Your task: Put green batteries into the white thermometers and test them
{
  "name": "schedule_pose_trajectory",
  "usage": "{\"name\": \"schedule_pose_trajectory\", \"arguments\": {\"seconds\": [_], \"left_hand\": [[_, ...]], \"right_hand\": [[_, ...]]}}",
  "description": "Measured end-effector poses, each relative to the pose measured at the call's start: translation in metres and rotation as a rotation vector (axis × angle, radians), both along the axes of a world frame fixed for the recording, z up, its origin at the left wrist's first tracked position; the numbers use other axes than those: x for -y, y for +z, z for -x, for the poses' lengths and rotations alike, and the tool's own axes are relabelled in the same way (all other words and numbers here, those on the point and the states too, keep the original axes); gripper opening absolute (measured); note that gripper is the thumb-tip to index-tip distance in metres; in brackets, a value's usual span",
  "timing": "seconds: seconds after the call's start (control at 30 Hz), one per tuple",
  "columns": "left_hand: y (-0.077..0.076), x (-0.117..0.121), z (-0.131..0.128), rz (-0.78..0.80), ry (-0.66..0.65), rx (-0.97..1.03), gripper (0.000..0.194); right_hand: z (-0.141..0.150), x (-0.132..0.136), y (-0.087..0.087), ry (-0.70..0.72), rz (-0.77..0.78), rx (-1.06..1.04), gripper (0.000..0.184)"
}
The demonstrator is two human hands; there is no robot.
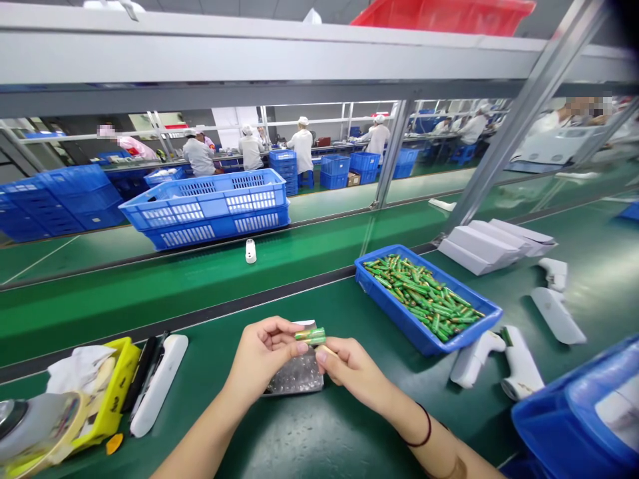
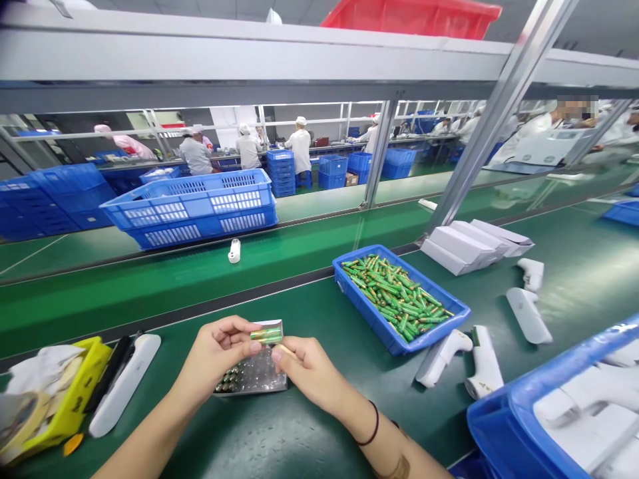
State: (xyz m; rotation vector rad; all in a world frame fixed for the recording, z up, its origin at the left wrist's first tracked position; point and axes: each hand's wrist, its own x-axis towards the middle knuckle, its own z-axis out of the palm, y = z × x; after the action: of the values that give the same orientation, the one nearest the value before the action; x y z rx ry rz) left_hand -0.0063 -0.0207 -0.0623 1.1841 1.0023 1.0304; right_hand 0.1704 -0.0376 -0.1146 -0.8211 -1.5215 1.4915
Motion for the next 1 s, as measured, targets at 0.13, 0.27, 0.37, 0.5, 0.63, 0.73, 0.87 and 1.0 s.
{"name": "schedule_pose_trajectory", "arguments": {"seconds": [0.13,0.27,0.37,0.5,0.63,0.73,0.87,1.0], "left_hand": [[0.0,-0.001,0.0,-0.025,0.044,-0.011,0.025],[0.0,-0.002,0.0,-0.03,0.061,-0.033,0.026],[-0.001,-0.001,0.0,-0.046,0.032,-0.059,0.022],[-0.001,0.0,0.0,-0.063,-0.011,-0.147,0.018],[0.001,-0.001,-0.002,-0.116,-0.014,-0.269,0.016],[0.005,-0.002,0.0,-0.123,-0.023,-0.29,0.014],[0.015,0.0,0.012,-0.178,-0.065,-0.402,0.009],[0.014,0.003,0.016,-0.325,0.03,-0.494,0.006]], "right_hand": [[-0.001,0.002,0.003,-0.01,-0.015,0.07,0.044],[-0.001,0.003,0.003,-0.009,0.001,0.051,0.044],[0.0,0.002,0.002,0.019,0.068,-0.061,0.045],[0.004,-0.001,0.003,0.0,0.189,-0.201,0.047],[0.009,0.0,0.004,-0.155,0.221,-0.212,0.048],[0.007,0.003,0.006,-0.278,0.094,-0.083,0.048],[-0.016,-0.002,0.012,-0.748,-0.285,0.067,0.042],[-0.023,-0.009,0.018,-0.736,-0.242,-0.151,0.036]]}}
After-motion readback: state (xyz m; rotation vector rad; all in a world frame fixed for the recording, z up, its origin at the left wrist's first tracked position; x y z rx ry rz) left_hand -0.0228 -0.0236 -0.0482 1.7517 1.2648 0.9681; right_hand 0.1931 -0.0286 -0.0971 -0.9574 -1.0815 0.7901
